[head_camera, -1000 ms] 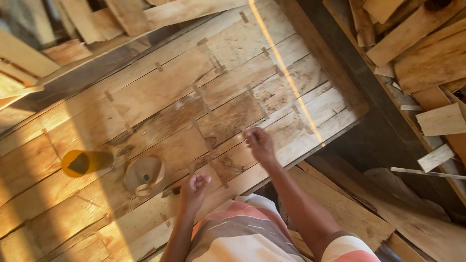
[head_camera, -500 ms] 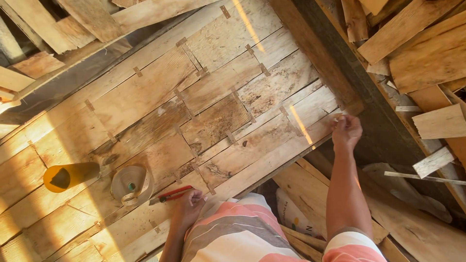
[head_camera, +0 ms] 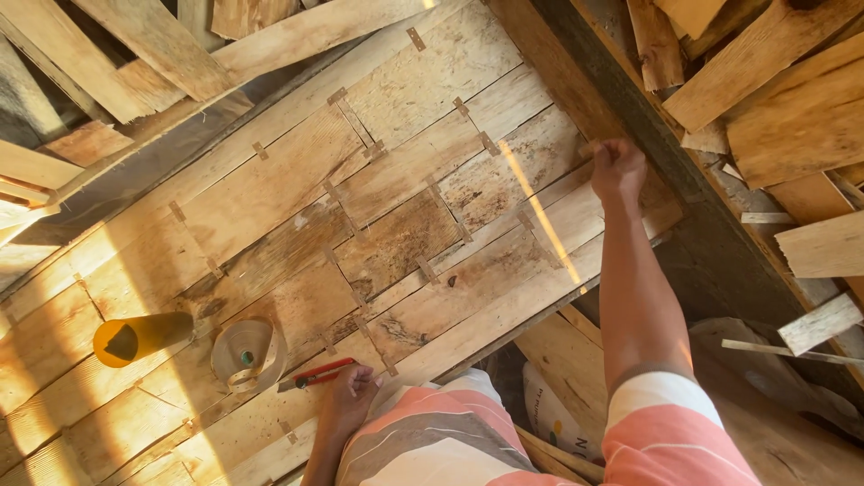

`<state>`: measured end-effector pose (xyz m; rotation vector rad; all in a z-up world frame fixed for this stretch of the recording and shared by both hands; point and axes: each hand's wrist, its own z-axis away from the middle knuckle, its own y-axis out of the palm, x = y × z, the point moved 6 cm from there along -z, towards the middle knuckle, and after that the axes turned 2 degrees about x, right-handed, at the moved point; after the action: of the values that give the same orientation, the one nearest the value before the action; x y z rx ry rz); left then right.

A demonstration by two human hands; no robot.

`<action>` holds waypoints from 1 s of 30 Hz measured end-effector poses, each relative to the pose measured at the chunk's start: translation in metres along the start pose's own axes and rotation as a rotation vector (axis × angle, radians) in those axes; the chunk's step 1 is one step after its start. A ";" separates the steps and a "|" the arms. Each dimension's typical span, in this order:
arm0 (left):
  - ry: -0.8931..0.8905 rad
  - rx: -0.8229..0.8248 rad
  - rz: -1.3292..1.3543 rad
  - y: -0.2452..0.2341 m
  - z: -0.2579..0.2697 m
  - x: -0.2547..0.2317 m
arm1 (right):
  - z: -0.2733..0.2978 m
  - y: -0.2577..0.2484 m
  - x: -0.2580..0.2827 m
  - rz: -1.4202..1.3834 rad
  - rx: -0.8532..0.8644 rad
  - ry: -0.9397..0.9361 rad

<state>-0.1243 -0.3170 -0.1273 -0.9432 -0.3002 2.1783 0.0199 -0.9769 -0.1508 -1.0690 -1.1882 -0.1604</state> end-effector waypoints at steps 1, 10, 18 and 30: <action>-0.003 -0.005 -0.015 -0.001 0.001 -0.001 | -0.011 0.007 0.004 0.024 0.005 0.006; -0.010 -0.054 0.066 0.002 -0.007 0.027 | -0.064 0.052 -0.027 0.281 0.087 0.253; -0.058 -0.041 0.040 -0.001 -0.003 0.012 | -0.062 0.056 -0.030 0.313 0.000 0.179; -0.087 -0.031 0.018 -0.002 -0.006 0.013 | -0.061 0.051 -0.021 0.330 0.038 0.285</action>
<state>-0.1257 -0.3068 -0.1377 -0.8720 -0.3688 2.2411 0.0833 -1.0041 -0.1965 -1.1507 -0.7464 -0.0307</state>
